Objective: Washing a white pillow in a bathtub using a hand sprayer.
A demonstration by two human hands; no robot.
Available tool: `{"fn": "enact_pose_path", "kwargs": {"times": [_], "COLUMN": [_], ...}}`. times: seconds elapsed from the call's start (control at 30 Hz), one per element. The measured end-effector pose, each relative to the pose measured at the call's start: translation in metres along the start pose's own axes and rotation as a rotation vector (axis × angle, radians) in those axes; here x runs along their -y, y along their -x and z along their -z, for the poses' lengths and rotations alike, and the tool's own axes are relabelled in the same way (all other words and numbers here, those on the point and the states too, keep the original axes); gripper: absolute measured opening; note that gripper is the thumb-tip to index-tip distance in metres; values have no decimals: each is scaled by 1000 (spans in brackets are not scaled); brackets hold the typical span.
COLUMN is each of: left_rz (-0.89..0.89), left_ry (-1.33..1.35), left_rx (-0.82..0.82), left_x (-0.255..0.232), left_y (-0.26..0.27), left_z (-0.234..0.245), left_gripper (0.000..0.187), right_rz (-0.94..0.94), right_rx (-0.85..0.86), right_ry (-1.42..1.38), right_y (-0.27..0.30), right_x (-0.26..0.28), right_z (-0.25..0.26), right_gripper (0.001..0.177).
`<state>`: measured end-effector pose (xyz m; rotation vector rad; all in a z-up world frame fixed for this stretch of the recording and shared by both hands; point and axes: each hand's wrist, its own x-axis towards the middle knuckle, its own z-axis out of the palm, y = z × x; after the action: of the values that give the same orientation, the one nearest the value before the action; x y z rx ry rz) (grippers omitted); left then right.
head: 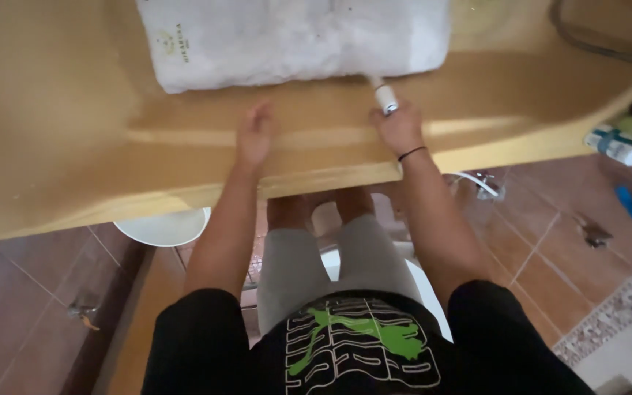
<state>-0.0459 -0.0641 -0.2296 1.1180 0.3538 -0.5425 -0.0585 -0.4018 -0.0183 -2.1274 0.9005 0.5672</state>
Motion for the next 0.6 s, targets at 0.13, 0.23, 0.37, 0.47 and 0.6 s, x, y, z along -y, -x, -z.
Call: {"fn": "enact_pose_path", "kwargs": {"times": [0.13,0.23,0.37,0.47,0.6], "left_rz": [19,23,1,246,176], "left_ry": [-747,-818,-1131,-1682,-1920], "left_rx": [128,251,490,624,670], "left_x": [-20,-43,-51,-139,-104], "left_y": [48,73,97,114,131], "left_z": [-87,-139,-166,-242,-230], "left_gripper": [25,26,55,83,113], "right_rz": [-53,-117,-11,-27,-67], "right_rx": [-249,-271,-161,-62,-74], "right_ry": [-82,-129,35,-57,-142], "right_y": [-4,-3,17,38,32], "right_x": [-59,-87,-77,-40,-51], "right_z": [32,38,24,18,38], "right_gripper": [30,32,33,32,30]}}
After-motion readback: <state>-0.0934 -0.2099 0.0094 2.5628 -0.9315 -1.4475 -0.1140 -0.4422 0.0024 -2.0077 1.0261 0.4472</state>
